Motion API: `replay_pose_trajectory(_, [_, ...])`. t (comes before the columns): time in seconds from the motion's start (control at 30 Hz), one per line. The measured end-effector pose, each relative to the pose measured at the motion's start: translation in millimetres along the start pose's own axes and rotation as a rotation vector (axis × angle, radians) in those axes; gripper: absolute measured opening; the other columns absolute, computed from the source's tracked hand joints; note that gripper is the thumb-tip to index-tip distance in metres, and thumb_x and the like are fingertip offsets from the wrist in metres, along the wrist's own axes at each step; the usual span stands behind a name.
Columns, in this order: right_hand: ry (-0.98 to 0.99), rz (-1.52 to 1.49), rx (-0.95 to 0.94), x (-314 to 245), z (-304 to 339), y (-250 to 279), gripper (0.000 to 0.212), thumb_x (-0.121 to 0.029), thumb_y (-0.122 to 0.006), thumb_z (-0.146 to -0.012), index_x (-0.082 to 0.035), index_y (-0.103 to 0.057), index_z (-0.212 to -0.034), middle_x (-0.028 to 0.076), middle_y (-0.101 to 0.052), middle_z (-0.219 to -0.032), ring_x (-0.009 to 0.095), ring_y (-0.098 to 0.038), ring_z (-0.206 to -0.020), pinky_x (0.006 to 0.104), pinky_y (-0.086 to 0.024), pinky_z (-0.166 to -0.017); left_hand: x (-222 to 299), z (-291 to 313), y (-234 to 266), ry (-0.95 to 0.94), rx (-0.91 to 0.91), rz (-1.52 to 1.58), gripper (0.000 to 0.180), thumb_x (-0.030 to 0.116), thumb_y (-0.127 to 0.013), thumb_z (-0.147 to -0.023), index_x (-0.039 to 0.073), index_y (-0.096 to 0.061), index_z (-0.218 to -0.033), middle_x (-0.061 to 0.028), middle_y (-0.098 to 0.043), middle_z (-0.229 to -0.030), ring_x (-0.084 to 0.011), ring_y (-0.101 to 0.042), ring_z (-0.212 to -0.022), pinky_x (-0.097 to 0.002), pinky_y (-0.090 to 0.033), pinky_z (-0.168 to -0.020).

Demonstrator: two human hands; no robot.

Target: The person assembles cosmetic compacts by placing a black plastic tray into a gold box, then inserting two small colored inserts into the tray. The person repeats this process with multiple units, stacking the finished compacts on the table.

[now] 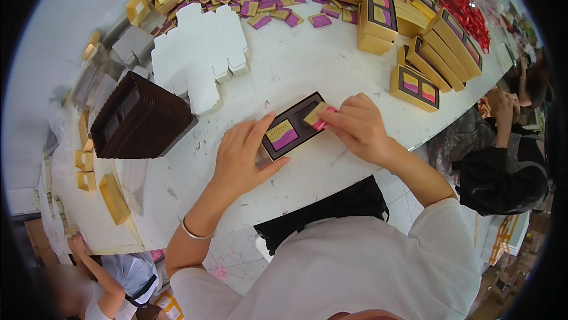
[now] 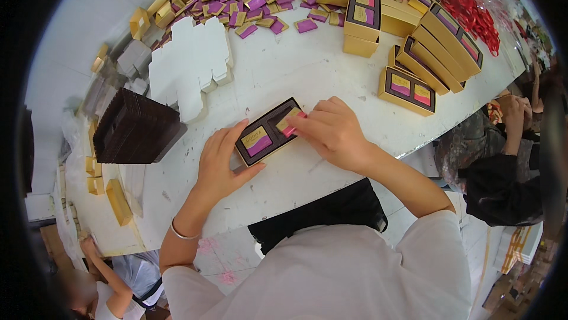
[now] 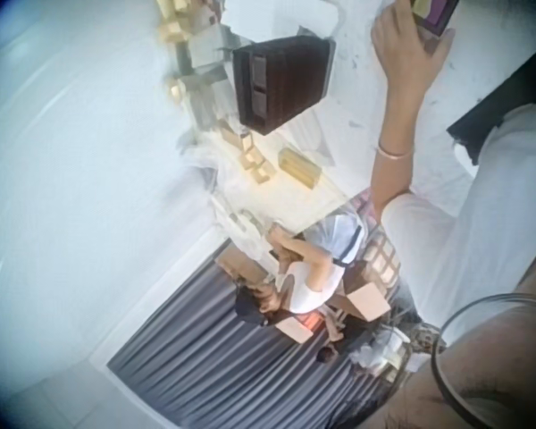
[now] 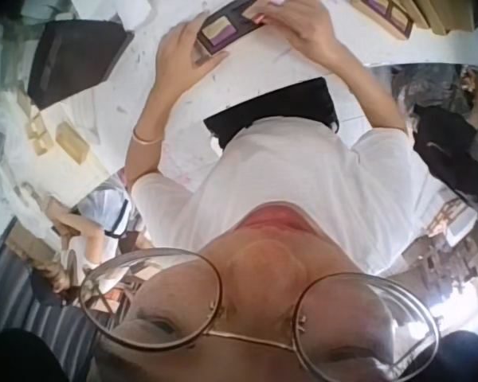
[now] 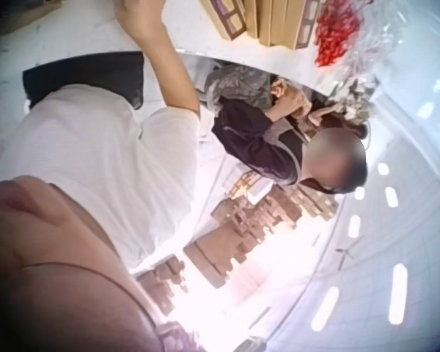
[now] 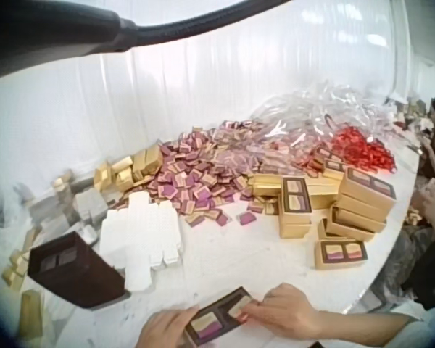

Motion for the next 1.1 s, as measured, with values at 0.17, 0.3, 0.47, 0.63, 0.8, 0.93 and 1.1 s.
replay_pose_trajectory(0.17, [0.128,0.075,-0.068,-7,-12,-6,0.029,-0.007,-0.073,-0.069,-0.007,-0.067,-0.098,0.008,-0.055,-0.095,0.022,-0.053,-0.084,0.0335,-0.041,-0.070,1,0,2,0.032,-0.062,0.018,0.077,0.026,-0.082,-0.061,0.005,-0.048,-0.127,-0.0133,-0.058,-0.107,-0.0297,-0.055,-0.092,-0.0392,-0.044,-0.082])
replay_pose_trajectory(0.3, [0.039,-0.101,0.054,1,-23,-2,0.017,-0.009,-0.073,-0.069,-0.007,-0.062,-0.083,0.013,-0.054,-0.104,0.028,-0.056,-0.086,0.0373,-0.044,-0.072,3,-3,3,0.050,-0.103,0.025,0.077,0.025,-0.082,-0.062,0.004,-0.047,-0.127,-0.0144,-0.058,-0.106,-0.0309,-0.055,-0.092,-0.0400,-0.044,-0.081])
replay_pose_trajectory(0.47, [-0.317,-0.538,-0.229,28,-16,-32,0.019,-0.005,-0.070,-0.073,-0.007,-0.051,-0.072,0.016,-0.051,-0.114,0.031,-0.053,-0.095,0.0366,-0.043,-0.082,0,-2,-2,-0.020,-0.024,0.056,0.073,0.029,-0.080,-0.064,0.004,-0.049,-0.125,-0.0125,-0.057,-0.098,-0.0304,-0.053,-0.087,-0.0397,-0.043,-0.077])
replay_pose_trajectory(0.63, [-0.044,-0.417,-0.118,13,1,-7,0.029,-0.017,-0.074,-0.071,-0.007,-0.057,-0.092,0.017,-0.053,-0.112,0.033,-0.053,-0.095,0.0403,-0.042,-0.083,-4,5,-1,-0.015,-0.006,0.182,0.075,0.022,-0.083,-0.059,0.003,-0.048,-0.124,-0.0141,-0.057,-0.098,-0.0309,-0.055,-0.085,-0.0403,-0.044,-0.074])
replay_pose_trajectory(0.8, [-0.038,-0.159,-0.040,3,41,48,0.040,-0.019,-0.075,-0.073,-0.008,-0.059,-0.107,0.017,-0.050,-0.121,0.034,-0.052,-0.105,0.0443,-0.041,-0.090,12,2,-6,-0.255,0.029,0.216,0.083,0.030,-0.075,-0.069,0.002,-0.034,-0.134,-0.0264,-0.041,-0.135,-0.0306,-0.054,-0.101,-0.0411,-0.044,-0.086])
replay_pose_trajectory(0.93, [-0.347,0.322,0.203,29,77,139,0.038,-0.009,-0.076,-0.066,-0.006,-0.063,-0.102,0.015,-0.055,-0.123,0.033,-0.053,-0.110,0.0423,-0.042,-0.091,22,10,4,-0.226,0.109,0.228,0.073,0.032,-0.071,-0.075,0.004,-0.037,-0.133,-0.0250,-0.045,-0.130,-0.0331,-0.054,-0.101,-0.0434,-0.044,-0.085])
replay_pose_trajectory(1.1, [-0.374,0.660,0.173,53,96,123,0.045,-0.001,-0.071,-0.066,-0.004,-0.063,-0.110,0.019,-0.049,-0.130,0.037,-0.046,-0.120,0.0429,-0.036,-0.101,56,7,17,-0.366,0.125,0.169,0.050,0.025,-0.074,-0.075,0.008,-0.054,-0.117,-0.0174,-0.055,-0.118,-0.0301,-0.059,-0.093,-0.0394,-0.050,-0.076])
Point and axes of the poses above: each hand's wrist, its own z-axis away from the middle knuckle, its own y-axis out of the back of the hand, x = y × z, the point moved 3 cm from there along -z, towards the middle knuckle
